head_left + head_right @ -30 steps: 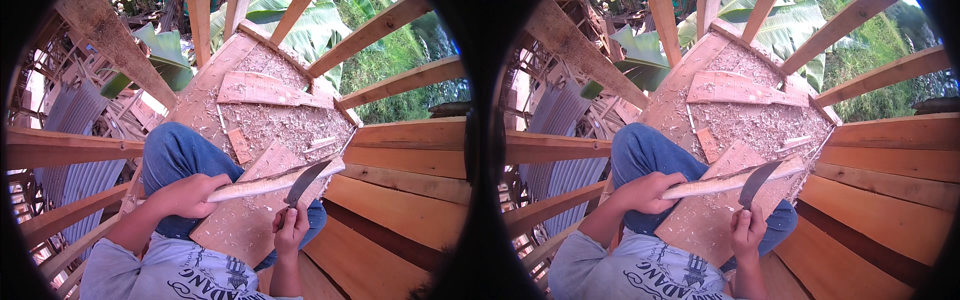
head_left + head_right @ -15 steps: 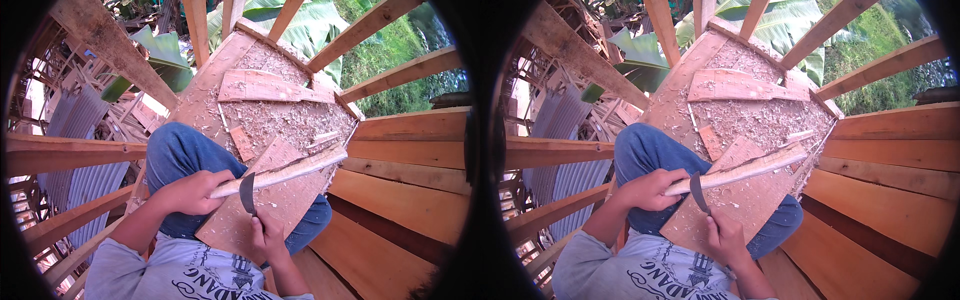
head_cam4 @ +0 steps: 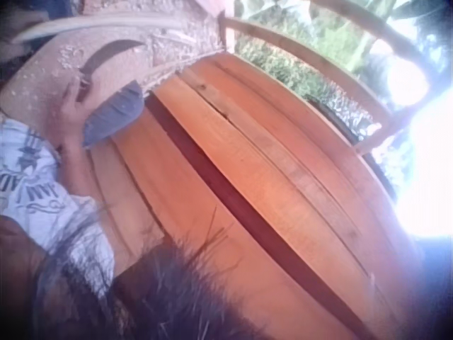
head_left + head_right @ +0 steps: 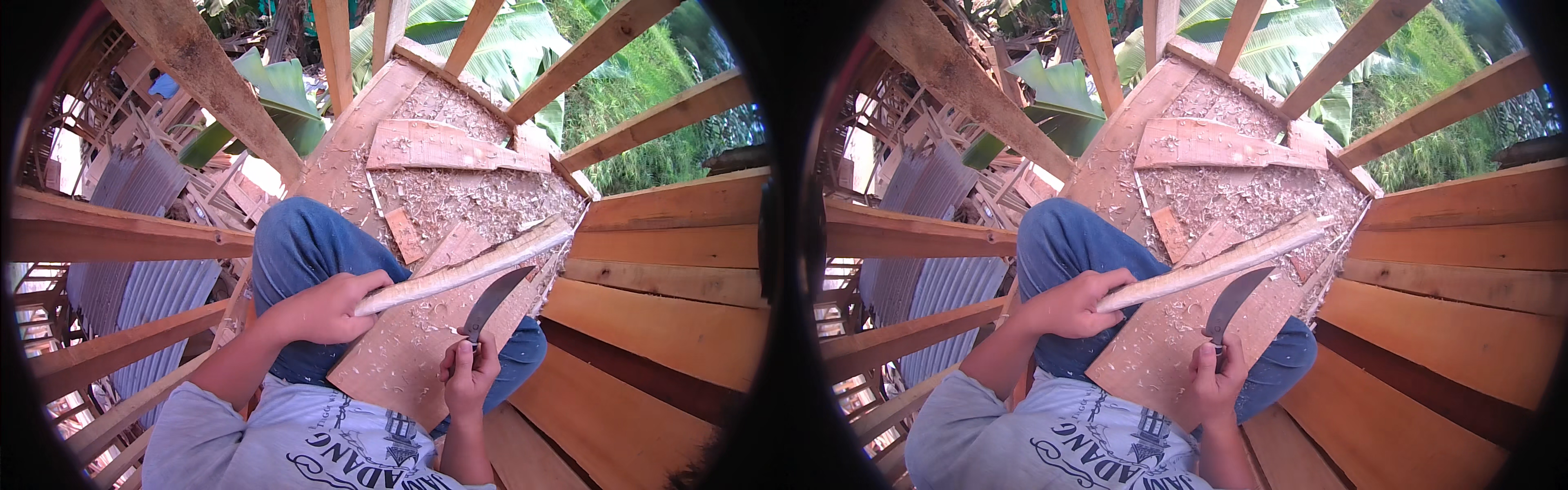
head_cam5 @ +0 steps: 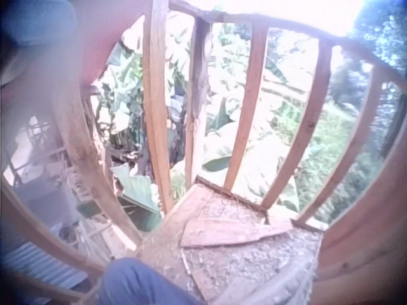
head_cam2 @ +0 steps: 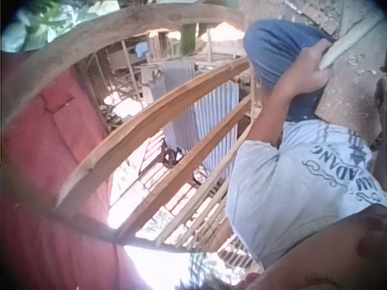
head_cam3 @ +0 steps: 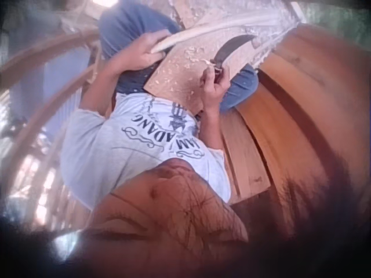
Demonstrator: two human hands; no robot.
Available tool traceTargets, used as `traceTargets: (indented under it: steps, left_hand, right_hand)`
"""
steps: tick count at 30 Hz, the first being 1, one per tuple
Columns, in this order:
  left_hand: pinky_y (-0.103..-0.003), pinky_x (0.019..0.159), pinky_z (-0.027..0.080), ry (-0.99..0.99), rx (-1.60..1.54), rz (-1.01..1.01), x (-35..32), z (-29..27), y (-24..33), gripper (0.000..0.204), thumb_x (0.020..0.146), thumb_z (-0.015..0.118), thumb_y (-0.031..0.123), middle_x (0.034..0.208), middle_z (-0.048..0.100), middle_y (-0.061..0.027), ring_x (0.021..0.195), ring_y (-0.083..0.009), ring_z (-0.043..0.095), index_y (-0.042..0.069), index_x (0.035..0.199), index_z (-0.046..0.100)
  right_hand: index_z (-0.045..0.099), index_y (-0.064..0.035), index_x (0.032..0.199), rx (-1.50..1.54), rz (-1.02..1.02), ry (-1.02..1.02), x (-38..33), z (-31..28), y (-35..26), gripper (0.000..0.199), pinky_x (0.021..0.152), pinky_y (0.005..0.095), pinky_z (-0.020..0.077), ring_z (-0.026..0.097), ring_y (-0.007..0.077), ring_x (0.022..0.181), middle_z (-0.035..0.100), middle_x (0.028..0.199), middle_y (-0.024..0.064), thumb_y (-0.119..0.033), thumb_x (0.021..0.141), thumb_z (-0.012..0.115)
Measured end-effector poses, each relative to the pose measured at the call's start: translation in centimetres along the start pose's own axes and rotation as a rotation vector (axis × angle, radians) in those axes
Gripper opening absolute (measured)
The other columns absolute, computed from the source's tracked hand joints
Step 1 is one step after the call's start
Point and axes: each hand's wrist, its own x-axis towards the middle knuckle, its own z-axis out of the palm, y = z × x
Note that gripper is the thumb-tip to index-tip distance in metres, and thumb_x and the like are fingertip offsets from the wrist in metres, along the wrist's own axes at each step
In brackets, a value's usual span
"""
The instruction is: The person sits cross-legged on a wooden platform and uses a curved knife to shave and smooth a long, thin piece of wood. They hold the wood with their left hand and repeatedly scrape the surface with the knife in their right hand, creating wood shavings.
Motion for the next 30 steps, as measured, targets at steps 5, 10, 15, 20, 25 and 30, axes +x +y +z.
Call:
traceTargets:
  steps: [5, 10, 15, 20, 25, 30]
  left_hand:
    - [-0.026, 0.054, 0.041, -0.082, -0.530, -0.123, -0.1, 3.3, 3.1, 0.015, 0.087, 0.054, 0.005, 0.068, 0.047, -0.0019, 0.060, -0.0101, 0.051, 0.003, 0.101, 0.048]
    - [-0.024, 0.047, 0.039, -0.242, -1.195, -0.221, 1.6, 6.3, 3.3, 0.015, 0.094, 0.051, 0.010, 0.071, 0.045, -0.0001, 0.052, -0.0063, 0.045, 0.005, 0.105, 0.043]
    - [-0.027, 0.070, 0.041, -0.048, -1.042, 0.031, 3.5, 7.0, 3.3, 0.023, 0.092, 0.050, 0.017, 0.078, 0.046, -0.0027, 0.073, -0.0115, 0.046, 0.003, 0.109, 0.043]
    - [-0.031, 0.080, 0.039, 0.195, -0.893, 0.051, 4.8, 6.8, 4.9, 0.026, 0.090, 0.051, 0.022, 0.083, 0.044, -0.0038, 0.081, -0.0142, 0.044, 0.004, 0.106, 0.042]
    - [-0.032, 0.088, 0.040, 0.160, -0.972, 0.002, 5.7, 7.2, 3.2, 0.040, 0.092, 0.049, 0.027, 0.094, 0.049, -0.0063, 0.092, -0.0167, 0.048, 0.000, 0.121, 0.041]
    - [-0.033, 0.096, 0.038, 0.035, -0.761, -0.043, 5.7, 6.9, 2.2, 0.066, 0.092, 0.051, 0.038, 0.112, 0.050, -0.0088, 0.106, -0.0172, 0.048, -0.002, 0.140, 0.030]
  right_hand:
    - [0.047, -0.0030, 0.108, 0.174, -0.040, -0.016, -0.4, -1.1, 0.5, 0.024, 0.039, 0.0200, 0.0379, 0.048, 0.0075, 0.045, 0.050, 0.064, 0.0032, -0.021, 0.095, 0.057]
    - [0.042, -0.0060, 0.108, 0.457, -0.014, 0.002, -1.2, -0.8, 1.2, 0.035, 0.041, 0.0217, 0.0426, 0.051, 0.0103, 0.047, 0.054, 0.073, 0.0087, -0.026, 0.090, 0.065]
    - [0.039, -0.0070, 0.108, 0.420, -0.124, -0.047, -2.5, -0.1, 2.5, 0.051, 0.046, 0.0213, 0.0448, 0.054, 0.0107, 0.052, 0.061, 0.091, 0.0180, -0.023, 0.080, 0.078]
    - [0.041, -0.0065, 0.101, 0.553, -0.031, -0.189, -4.3, 1.0, 1.8, 0.046, 0.057, 0.0190, 0.0450, 0.056, 0.0052, 0.066, 0.063, 0.104, 0.0186, 0.001, 0.074, 0.078]
    - [0.041, -0.0057, 0.097, 0.505, 0.057, -0.173, -5.1, 1.3, 1.8, 0.042, 0.057, 0.0188, 0.0460, 0.057, 0.0053, 0.066, 0.063, 0.098, 0.0131, 0.007, 0.075, 0.075]
    - [0.040, -0.0056, 0.096, 0.433, 0.013, -0.066, -4.1, 1.4, 0.4, 0.039, 0.057, 0.0181, 0.0478, 0.061, 0.0061, 0.069, 0.063, 0.095, 0.0117, 0.010, 0.078, 0.071]
